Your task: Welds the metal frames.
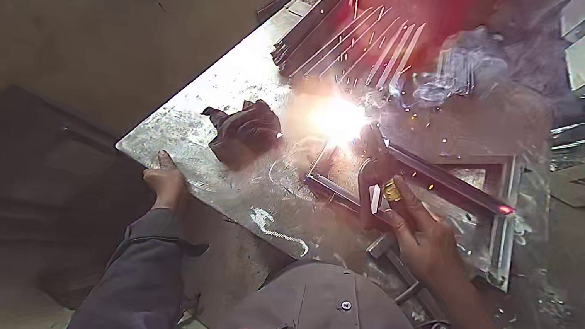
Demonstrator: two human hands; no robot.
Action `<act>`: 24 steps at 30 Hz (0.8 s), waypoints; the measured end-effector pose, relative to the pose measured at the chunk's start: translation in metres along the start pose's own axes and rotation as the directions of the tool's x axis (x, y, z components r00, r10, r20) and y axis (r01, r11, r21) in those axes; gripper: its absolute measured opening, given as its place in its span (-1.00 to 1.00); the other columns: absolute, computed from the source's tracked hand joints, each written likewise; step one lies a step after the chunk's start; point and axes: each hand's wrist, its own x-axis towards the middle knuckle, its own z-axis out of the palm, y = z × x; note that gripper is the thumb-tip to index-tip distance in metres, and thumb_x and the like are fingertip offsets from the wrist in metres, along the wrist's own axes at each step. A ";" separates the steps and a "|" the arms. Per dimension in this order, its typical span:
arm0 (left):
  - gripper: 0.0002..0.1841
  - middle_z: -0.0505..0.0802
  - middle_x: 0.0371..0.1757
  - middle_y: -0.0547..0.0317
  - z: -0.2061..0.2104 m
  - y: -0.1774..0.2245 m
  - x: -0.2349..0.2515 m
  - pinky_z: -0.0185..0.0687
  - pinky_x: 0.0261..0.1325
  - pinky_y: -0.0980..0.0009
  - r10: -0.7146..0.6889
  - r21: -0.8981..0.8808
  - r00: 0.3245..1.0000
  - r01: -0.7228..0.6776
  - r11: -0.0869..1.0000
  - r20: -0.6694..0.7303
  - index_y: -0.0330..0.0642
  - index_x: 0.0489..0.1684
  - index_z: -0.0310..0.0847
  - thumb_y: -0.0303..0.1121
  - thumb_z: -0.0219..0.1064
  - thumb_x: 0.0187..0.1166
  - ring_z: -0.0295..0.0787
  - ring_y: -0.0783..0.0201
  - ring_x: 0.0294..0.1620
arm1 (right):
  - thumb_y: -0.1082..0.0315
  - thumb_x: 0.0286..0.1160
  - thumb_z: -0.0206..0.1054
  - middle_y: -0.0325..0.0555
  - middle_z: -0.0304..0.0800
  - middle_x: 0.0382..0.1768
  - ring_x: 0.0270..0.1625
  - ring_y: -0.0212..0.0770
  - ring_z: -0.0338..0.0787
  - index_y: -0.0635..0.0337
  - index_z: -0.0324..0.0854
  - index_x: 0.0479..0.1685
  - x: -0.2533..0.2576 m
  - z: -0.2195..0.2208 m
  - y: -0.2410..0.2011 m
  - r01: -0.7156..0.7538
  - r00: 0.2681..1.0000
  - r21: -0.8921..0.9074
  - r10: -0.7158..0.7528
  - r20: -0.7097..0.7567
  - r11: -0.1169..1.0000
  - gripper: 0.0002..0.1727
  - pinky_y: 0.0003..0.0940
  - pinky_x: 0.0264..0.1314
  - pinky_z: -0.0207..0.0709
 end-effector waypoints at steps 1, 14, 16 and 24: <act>-0.32 0.42 0.69 -0.47 0.010 -0.032 0.042 0.17 0.78 0.11 0.122 0.041 0.992 -0.121 0.992 -0.034 -0.61 0.69 0.13 -0.07 -0.02 0.92 0.32 -0.11 0.77 | -0.05 0.72 0.17 -0.04 0.91 0.05 -0.02 -0.13 0.89 -0.20 0.45 0.73 0.001 0.000 0.001 -0.002 1.000 0.004 0.002 0.007 1.000 -0.41 -0.08 0.04 0.73; -0.19 0.60 0.54 -0.43 0.033 -0.081 0.129 0.33 0.70 0.10 0.202 0.088 0.970 -0.192 0.978 -0.132 -0.59 0.58 0.33 0.16 0.06 0.81 0.51 -0.07 0.65 | -0.06 0.73 0.17 -0.07 0.89 0.08 -0.04 -0.20 0.87 -0.26 0.41 0.75 0.001 0.000 0.000 -0.027 0.999 0.035 0.026 0.023 0.999 -0.40 -0.16 0.05 0.73; -0.22 0.62 0.52 -0.46 0.034 -0.083 0.138 0.36 0.67 0.09 0.205 0.099 0.968 -0.192 0.976 -0.142 -0.61 0.55 0.36 0.12 0.07 0.82 0.54 -0.09 0.63 | -0.05 0.72 0.18 -0.04 0.89 0.07 -0.05 -0.19 0.87 -0.24 0.42 0.74 0.002 0.000 0.000 -0.022 1.000 0.038 0.021 0.023 0.999 -0.41 -0.15 0.04 0.73; -0.27 0.67 0.46 -0.38 0.033 -0.079 0.131 0.41 0.64 0.15 0.204 0.051 0.967 -0.199 0.979 -0.152 -0.55 0.54 0.39 0.08 0.11 0.81 0.60 -0.01 0.58 | -0.06 0.73 0.17 -0.04 0.89 0.05 -0.03 -0.18 0.86 -0.27 0.41 0.75 0.003 0.001 0.003 -0.022 1.000 0.030 0.022 0.023 0.999 -0.41 -0.15 0.05 0.73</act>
